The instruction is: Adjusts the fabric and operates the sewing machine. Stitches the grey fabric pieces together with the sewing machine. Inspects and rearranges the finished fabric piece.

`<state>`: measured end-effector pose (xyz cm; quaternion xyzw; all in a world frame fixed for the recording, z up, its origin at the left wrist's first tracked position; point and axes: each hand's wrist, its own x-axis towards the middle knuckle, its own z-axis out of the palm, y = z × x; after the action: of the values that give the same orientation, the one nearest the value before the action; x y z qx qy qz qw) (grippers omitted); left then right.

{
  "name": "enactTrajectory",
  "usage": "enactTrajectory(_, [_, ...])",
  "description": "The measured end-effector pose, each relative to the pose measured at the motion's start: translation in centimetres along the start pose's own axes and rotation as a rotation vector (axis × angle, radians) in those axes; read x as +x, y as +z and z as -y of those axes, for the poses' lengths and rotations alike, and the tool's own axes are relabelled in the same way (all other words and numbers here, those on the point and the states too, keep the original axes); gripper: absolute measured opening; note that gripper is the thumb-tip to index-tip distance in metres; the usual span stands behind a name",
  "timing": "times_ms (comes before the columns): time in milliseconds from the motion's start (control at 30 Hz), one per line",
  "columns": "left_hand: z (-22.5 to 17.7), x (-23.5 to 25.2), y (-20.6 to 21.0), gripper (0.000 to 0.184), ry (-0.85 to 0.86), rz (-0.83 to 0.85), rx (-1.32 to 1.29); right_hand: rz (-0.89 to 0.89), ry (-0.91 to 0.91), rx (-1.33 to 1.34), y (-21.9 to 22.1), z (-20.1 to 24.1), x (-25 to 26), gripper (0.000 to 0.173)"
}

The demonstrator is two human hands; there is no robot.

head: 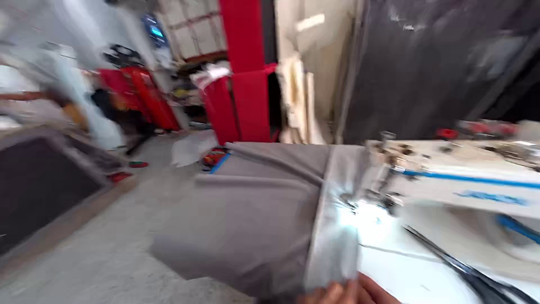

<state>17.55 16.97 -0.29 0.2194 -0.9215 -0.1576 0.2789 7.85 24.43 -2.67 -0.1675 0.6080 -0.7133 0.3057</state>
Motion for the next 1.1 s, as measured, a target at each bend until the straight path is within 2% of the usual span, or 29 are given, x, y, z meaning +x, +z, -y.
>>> enactTrajectory(100, [0.6,-0.5,0.5,0.025,0.042,-0.006,-0.027,-0.094,0.031,-0.007,0.3,0.3,-0.6,0.029])
enactTrajectory(267, [1.0,-0.6,0.8,0.022,0.101,-0.028,-0.056,-0.094,0.034,0.059,0.1,-0.1,-0.5,0.03])
enactTrajectory(433, [0.9,-0.5,0.8,0.021,0.128,-0.057,-0.052,-0.063,0.047,0.073,-0.1,0.2,-0.5,0.029])
enactTrajectory(633, [0.9,-0.4,0.9,0.022,0.123,0.007,-0.031,-0.014,0.049,0.113,-0.9,0.0,-0.3,0.028])
enactTrajectory(1100, [1.4,-0.5,0.9,0.025,0.11,-0.057,-0.095,0.038,0.078,0.148,-1.5,0.4,0.4,0.029])
